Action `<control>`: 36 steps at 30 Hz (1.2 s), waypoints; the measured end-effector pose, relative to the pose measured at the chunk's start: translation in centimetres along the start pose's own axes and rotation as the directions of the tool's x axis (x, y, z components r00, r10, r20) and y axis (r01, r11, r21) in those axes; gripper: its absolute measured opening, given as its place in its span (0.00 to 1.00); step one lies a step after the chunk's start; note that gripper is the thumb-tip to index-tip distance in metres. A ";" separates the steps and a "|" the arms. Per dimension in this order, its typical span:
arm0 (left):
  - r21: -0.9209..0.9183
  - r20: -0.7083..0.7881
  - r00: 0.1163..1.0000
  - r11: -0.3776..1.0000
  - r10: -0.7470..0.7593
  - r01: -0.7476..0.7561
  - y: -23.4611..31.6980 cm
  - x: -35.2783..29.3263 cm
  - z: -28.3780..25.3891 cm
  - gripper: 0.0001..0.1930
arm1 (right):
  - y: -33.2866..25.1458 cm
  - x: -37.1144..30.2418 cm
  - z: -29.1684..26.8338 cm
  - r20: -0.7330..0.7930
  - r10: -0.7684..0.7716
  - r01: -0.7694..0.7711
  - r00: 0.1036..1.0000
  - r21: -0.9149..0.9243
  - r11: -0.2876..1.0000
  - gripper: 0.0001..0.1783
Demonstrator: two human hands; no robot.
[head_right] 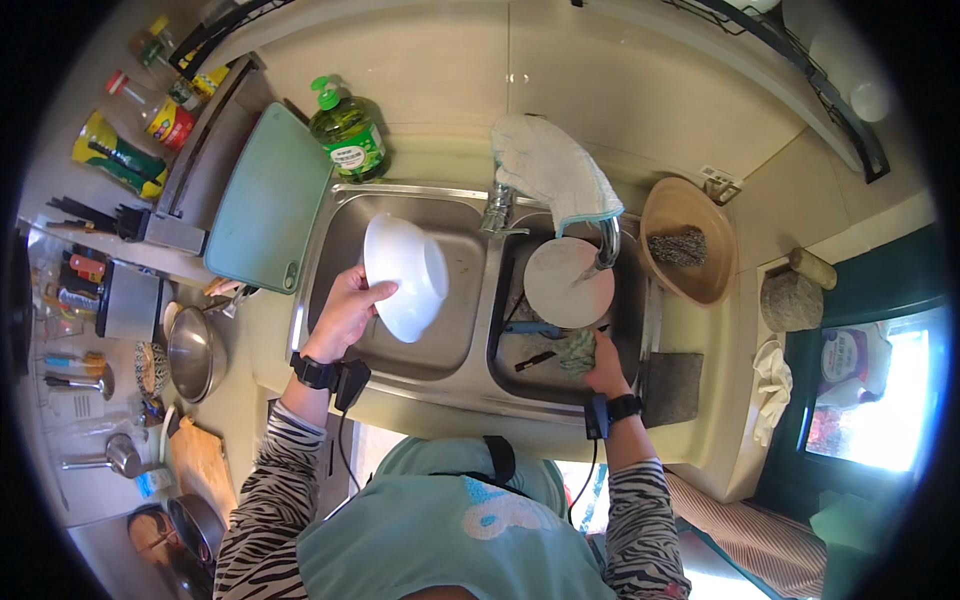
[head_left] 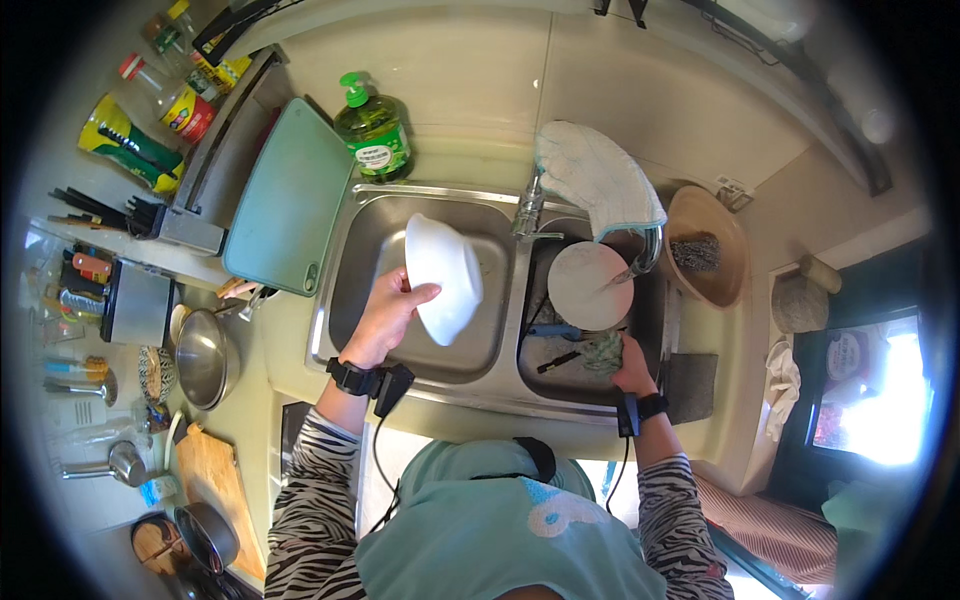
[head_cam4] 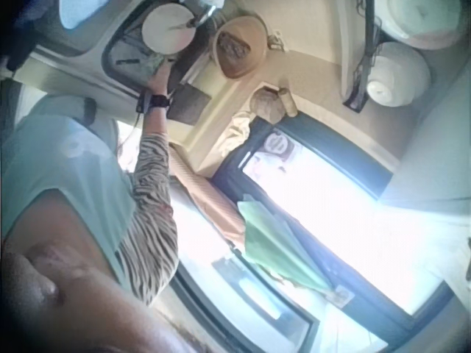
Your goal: The person washes several plates, bowls, and chopsticks in a double-basin kitchen sink using a sponge and running water, then places the cleaned items on a wall-mounted drying rack. The person also washes a frying pan and a metal bowl.
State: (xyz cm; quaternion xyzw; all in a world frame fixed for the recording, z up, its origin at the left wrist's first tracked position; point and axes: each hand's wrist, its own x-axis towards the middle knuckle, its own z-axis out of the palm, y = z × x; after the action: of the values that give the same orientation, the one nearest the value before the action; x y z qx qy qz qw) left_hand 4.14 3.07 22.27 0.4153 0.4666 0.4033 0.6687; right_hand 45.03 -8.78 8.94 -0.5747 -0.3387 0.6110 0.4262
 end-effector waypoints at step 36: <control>0.767 -0.045 0.872 0.576 0.488 -0.283 -15.0 7.1 7.5 0.08 | -1.7 1.2 -3.0 -0.180 0.421 -0.386 0.889 0.201 0.900 0.12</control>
State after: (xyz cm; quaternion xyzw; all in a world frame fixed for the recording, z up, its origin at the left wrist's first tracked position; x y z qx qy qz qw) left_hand 15.33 3.36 7.93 0.6869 0.5670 0.3646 0.2715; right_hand 48.20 -7.27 9.62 -0.6602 -0.1124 0.6445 0.3689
